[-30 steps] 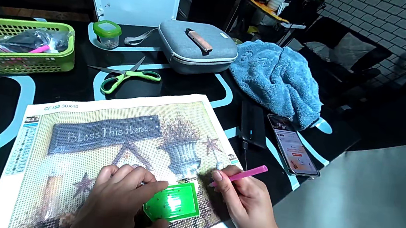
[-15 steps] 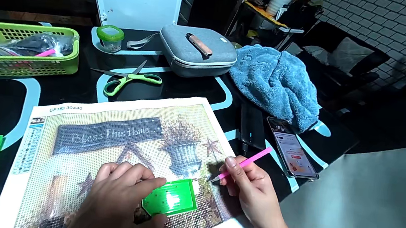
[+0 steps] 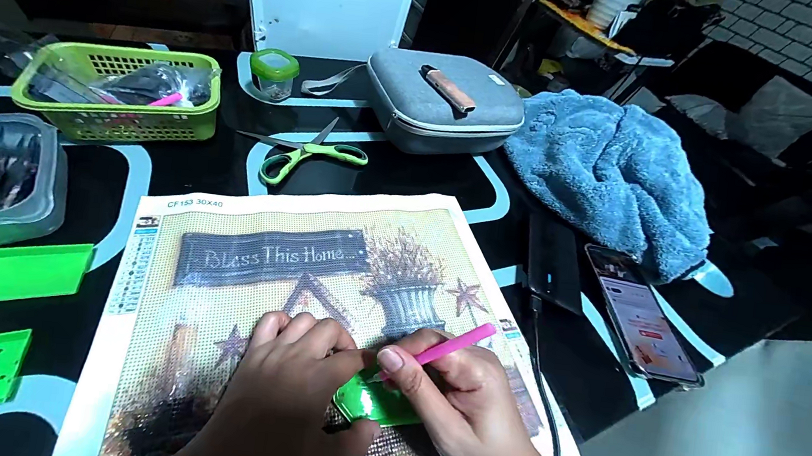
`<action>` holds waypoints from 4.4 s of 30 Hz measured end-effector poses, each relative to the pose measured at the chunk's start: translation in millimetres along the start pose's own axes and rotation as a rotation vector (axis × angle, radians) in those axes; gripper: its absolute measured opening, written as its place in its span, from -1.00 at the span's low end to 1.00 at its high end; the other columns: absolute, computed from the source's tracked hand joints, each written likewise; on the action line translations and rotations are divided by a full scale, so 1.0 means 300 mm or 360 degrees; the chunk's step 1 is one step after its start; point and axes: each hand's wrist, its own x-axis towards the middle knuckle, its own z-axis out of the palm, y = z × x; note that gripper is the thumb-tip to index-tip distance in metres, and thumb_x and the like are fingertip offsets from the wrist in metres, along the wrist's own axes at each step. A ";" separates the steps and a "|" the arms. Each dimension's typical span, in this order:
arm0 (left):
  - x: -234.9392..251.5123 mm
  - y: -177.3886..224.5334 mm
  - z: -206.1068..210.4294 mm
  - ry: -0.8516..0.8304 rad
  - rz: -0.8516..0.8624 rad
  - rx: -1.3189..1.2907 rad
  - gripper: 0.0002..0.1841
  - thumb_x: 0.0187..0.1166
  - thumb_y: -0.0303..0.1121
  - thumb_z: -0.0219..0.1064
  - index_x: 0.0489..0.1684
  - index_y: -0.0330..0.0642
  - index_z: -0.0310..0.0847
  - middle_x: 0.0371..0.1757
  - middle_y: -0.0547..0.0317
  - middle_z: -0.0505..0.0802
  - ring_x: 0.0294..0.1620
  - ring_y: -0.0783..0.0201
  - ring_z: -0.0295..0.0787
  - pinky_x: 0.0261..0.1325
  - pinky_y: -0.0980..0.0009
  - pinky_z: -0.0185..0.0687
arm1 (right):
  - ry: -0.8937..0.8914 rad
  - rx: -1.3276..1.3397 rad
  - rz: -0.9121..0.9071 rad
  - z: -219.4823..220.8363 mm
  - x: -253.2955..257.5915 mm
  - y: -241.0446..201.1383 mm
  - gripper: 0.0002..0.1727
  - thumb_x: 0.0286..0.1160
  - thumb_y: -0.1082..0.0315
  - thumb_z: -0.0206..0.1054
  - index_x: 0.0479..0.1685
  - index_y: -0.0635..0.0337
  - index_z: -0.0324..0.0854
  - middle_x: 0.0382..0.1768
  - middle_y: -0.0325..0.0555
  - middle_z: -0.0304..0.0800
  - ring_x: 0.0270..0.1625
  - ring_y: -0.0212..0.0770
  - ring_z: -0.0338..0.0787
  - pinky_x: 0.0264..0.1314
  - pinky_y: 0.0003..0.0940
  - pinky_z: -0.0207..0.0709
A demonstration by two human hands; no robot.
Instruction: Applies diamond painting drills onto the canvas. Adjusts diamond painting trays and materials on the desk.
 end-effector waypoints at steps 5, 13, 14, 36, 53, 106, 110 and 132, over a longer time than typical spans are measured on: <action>0.003 0.004 0.001 0.0002 -0.0005 -0.0019 -0.55 0.20 0.31 0.32 -0.25 0.24 0.86 -0.26 0.45 0.82 -0.25 0.35 0.67 -0.01 0.18 0.39 | 0.0046 -0.0135 0.0013 0.003 0.006 0.010 -0.65 0.78 0.15 0.24 -0.27 0.16 0.80 -0.39 -0.29 0.85 -0.29 -0.51 0.80 -0.18 -0.54 0.69; 0.005 0.008 0.004 0.0024 -0.0020 -0.0039 -0.58 0.14 0.26 0.38 -0.28 0.22 0.85 -0.28 0.46 0.83 -0.26 0.39 0.68 0.02 0.19 0.38 | 0.0050 -0.0142 0.0022 0.010 0.001 0.023 -0.66 0.78 0.15 0.25 -0.27 0.14 0.80 -0.38 -0.30 0.86 -0.28 -0.50 0.81 -0.16 -0.52 0.71; 0.006 0.008 0.003 0.0025 -0.0020 -0.0037 -0.58 0.14 0.26 0.38 -0.29 0.22 0.85 -0.27 0.46 0.83 -0.26 0.39 0.68 0.01 0.20 0.38 | 0.0047 -0.0150 0.0024 0.011 0.002 0.025 -0.66 0.78 0.14 0.24 -0.28 0.14 0.80 -0.38 -0.30 0.85 -0.28 -0.50 0.81 -0.16 -0.52 0.70; 0.008 0.009 0.000 0.0010 -0.0078 -0.0032 -0.32 0.16 0.34 0.35 0.18 0.13 0.78 -0.25 0.45 0.86 -0.26 0.35 0.68 -0.01 0.15 0.39 | -0.0017 -0.0191 0.0014 -0.004 0.009 0.014 -0.63 0.78 0.09 0.23 -0.29 0.14 0.78 -0.42 -0.31 0.82 -0.32 -0.51 0.76 -0.21 -0.53 0.64; 0.007 0.008 0.000 -0.0028 -0.0081 -0.0053 -0.29 0.13 0.33 0.37 0.25 0.11 0.74 -0.23 0.51 0.85 -0.29 0.39 0.64 -0.01 0.17 0.37 | 0.0252 0.0347 0.0413 -0.087 -0.015 0.017 -0.74 0.78 0.23 0.22 -0.29 0.08 0.73 -0.45 -0.31 0.83 -0.49 -0.55 0.73 -0.44 -0.72 0.59; 0.028 0.017 -0.074 -0.0388 -0.0175 -0.0286 -0.48 0.25 0.16 0.55 0.11 0.08 0.88 -0.07 0.17 0.90 -0.14 0.16 0.71 0.10 -0.01 0.33 | 0.0497 0.0092 0.0478 -0.187 -0.100 0.074 -0.72 0.77 0.23 0.22 -0.34 0.04 0.71 -0.53 -0.38 0.76 -0.57 -0.60 0.65 -0.53 -0.75 0.51; 0.030 0.018 -0.077 -0.0395 -0.0181 -0.0292 -0.48 0.24 0.15 0.55 0.11 0.08 0.88 -0.08 0.17 0.90 -0.13 0.16 0.71 0.10 -0.01 0.32 | 0.0480 0.0060 0.0452 -0.182 -0.099 0.073 -0.73 0.76 0.25 0.22 -0.34 0.05 0.72 -0.54 -0.39 0.76 -0.57 -0.60 0.65 -0.51 -0.76 0.52; 0.016 -0.027 -0.050 -0.0038 -0.0128 -0.0118 -0.49 0.30 0.32 0.35 0.00 0.25 0.91 -0.16 0.41 0.87 -0.18 0.36 0.67 0.08 0.09 0.35 | 0.0619 0.0453 0.0527 -0.196 -0.095 0.076 -0.69 0.79 0.26 0.18 -0.33 0.06 0.76 -0.49 -0.29 0.83 -0.56 -0.56 0.68 -0.48 -0.73 0.55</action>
